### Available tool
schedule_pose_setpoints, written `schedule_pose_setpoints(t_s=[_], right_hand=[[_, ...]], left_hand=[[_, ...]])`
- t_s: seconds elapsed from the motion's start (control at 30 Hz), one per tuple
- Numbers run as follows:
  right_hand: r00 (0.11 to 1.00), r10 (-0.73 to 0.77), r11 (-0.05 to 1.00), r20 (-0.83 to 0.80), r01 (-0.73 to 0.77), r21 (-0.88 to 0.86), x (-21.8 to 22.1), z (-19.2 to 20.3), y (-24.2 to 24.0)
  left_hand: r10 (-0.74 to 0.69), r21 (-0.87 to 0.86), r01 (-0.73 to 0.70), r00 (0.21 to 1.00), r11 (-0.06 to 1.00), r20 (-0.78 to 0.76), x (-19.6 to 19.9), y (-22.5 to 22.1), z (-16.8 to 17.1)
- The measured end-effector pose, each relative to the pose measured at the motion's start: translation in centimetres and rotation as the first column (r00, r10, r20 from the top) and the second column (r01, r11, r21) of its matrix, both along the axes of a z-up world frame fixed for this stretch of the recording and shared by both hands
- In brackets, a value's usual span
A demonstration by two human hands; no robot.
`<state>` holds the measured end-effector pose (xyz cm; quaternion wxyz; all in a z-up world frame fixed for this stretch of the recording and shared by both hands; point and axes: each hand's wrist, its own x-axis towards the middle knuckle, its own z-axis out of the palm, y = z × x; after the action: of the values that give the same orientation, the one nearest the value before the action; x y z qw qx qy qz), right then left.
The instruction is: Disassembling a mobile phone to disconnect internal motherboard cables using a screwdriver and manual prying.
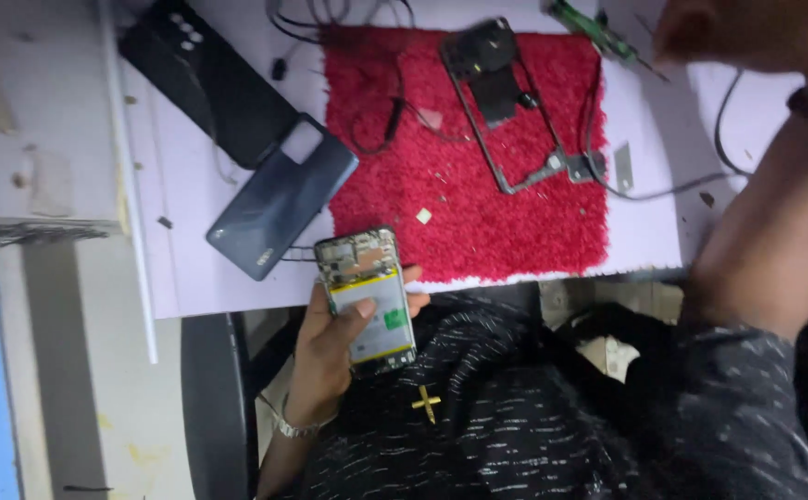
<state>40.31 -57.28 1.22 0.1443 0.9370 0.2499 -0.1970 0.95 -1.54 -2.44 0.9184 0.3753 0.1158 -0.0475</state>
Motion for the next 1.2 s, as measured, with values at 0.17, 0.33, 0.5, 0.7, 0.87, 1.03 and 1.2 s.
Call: schedule_pose_setpoints(t_s=[0.17, 0.33, 0.5, 0.7, 0.87, 1.03, 1.2], right_hand=[[0.996, -0.020, 0.999, -0.082, 0.024, 0.046, -1.6, 0.6, 16.1], [0.963, -0.165, 0.965, -0.212, 0.202, 0.166, -3.2, 2.1, 18.0], [0.994, -0.093, 0.992, -0.065, 0.098, 0.079, -6.6, 7.3, 21.9], [0.988, -0.099, 0.992, -0.119, 0.107, 0.062, -8.1, 9.2, 22.6], [0.989, 0.028, 0.991, -0.145, -0.009, 0.131, -6.9, 6.4, 20.8], [0.990, 0.143, 0.962, -0.021, -0.134, 0.240, -8.9, 6.7, 24.5], [0.963, 0.036, 0.706, 0.265, -0.213, 0.676, -8.8, 2.6, 28.2]], left_hand=[[-0.126, 0.117, 0.132, 0.990, 0.984, -0.064, 0.5, 0.9, 1.8], [-0.141, 0.137, 0.143, 0.990, 0.980, -0.029, 0.3, 0.8, 1.9], [-0.118, 0.110, 0.126, 0.990, 0.986, -0.073, 0.6, 0.8, 2.3], [-0.057, 0.120, 0.071, 0.992, 0.990, -0.116, 0.7, 0.3, 2.2], [-0.071, 0.092, 0.079, 0.994, 0.993, -0.088, 0.3, 0.3, 2.2], [-0.084, 0.121, 0.092, 0.994, 0.988, -0.075, 0.7, 0.2, 2.1], [-0.034, 0.129, 0.057, 0.984, 0.990, -0.175, 0.5, 0.1, 2.7]])
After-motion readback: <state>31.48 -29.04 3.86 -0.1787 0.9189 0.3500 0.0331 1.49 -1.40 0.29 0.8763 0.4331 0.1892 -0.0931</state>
